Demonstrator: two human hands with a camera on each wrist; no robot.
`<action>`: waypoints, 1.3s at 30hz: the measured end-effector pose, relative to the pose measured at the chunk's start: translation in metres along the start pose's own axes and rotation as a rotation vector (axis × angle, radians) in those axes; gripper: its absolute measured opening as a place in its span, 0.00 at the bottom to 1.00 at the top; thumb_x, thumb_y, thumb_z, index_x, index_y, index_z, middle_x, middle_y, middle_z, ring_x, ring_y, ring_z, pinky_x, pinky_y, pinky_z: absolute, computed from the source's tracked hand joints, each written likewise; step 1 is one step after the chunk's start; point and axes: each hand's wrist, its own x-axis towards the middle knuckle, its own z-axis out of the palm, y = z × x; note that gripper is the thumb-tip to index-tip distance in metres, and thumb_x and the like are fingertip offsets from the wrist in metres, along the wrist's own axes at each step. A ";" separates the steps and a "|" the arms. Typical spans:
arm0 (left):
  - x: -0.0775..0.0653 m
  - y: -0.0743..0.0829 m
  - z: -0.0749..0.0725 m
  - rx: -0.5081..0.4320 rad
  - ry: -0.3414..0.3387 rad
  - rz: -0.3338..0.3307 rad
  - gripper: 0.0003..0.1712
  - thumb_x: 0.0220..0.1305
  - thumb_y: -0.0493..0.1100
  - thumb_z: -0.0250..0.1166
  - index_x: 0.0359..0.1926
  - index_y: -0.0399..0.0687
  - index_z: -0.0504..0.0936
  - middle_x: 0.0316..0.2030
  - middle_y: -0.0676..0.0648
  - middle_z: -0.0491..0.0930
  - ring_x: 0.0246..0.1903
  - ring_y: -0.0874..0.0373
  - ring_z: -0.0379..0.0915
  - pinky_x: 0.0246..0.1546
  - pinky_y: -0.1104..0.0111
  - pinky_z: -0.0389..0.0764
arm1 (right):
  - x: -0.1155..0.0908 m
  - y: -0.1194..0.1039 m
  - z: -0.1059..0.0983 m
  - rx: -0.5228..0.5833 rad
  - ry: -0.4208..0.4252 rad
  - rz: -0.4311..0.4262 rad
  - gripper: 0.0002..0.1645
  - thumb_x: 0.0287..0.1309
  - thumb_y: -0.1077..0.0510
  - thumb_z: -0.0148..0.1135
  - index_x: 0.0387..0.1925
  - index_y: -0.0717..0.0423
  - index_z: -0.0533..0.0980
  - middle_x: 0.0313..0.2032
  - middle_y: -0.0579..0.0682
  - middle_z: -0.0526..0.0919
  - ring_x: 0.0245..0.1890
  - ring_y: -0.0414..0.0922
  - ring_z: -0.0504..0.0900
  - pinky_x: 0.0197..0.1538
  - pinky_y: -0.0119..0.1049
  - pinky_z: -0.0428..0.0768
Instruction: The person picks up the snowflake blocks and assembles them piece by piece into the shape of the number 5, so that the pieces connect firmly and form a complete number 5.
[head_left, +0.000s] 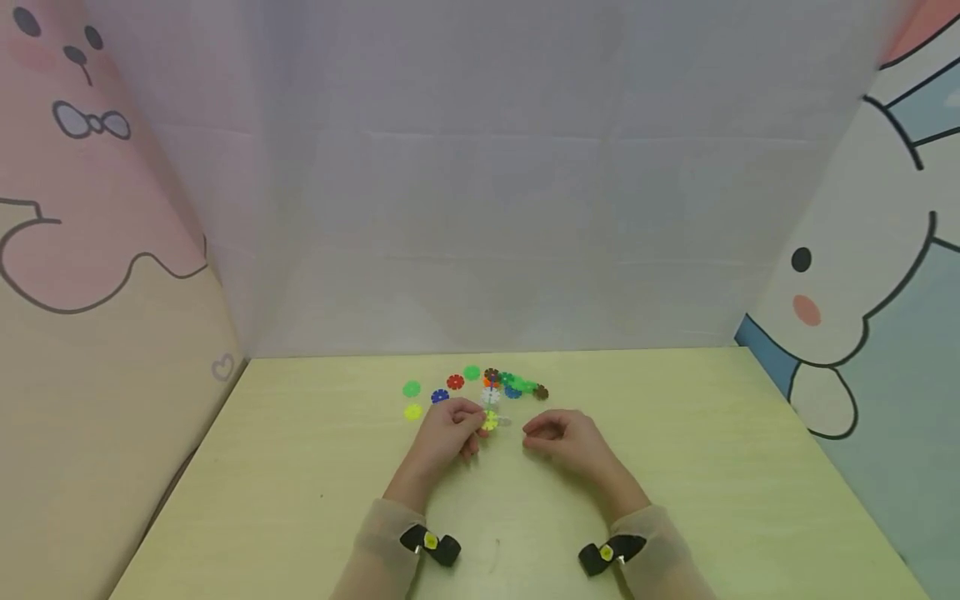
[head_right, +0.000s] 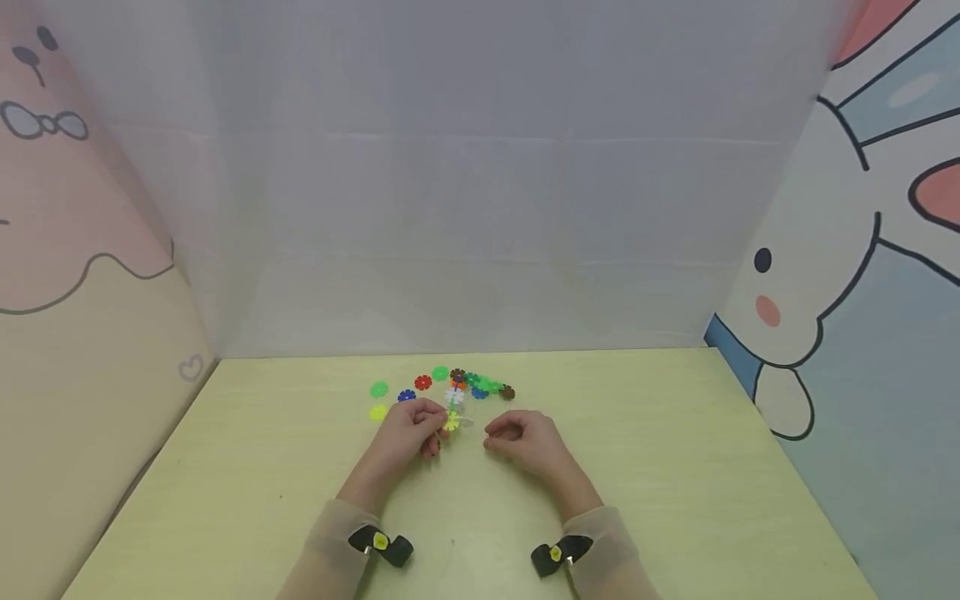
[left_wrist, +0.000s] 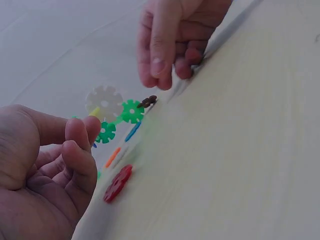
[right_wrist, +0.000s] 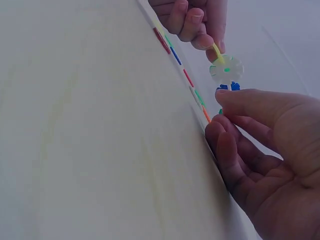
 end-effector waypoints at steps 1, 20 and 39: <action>0.000 0.000 -0.006 -0.004 0.015 -0.001 0.09 0.81 0.38 0.65 0.50 0.34 0.83 0.31 0.42 0.89 0.20 0.59 0.75 0.21 0.70 0.79 | 0.000 -0.002 0.002 -0.010 -0.014 0.000 0.10 0.65 0.59 0.79 0.45 0.58 0.89 0.36 0.46 0.91 0.37 0.43 0.88 0.42 0.34 0.84; -0.006 -0.014 -0.070 -0.022 0.157 -0.078 0.06 0.79 0.35 0.66 0.48 0.34 0.85 0.28 0.44 0.86 0.18 0.59 0.70 0.18 0.70 0.74 | 0.027 -0.029 0.057 -0.275 -0.174 -0.159 0.23 0.62 0.53 0.79 0.58 0.51 0.88 0.39 0.44 0.85 0.33 0.41 0.78 0.42 0.38 0.79; -0.004 -0.004 -0.050 -0.020 0.079 -0.048 0.06 0.78 0.35 0.66 0.47 0.34 0.84 0.29 0.44 0.87 0.17 0.60 0.70 0.18 0.71 0.72 | 0.011 -0.027 0.044 -0.134 -0.122 0.013 0.08 0.64 0.54 0.80 0.37 0.51 0.86 0.32 0.42 0.86 0.32 0.42 0.81 0.38 0.37 0.80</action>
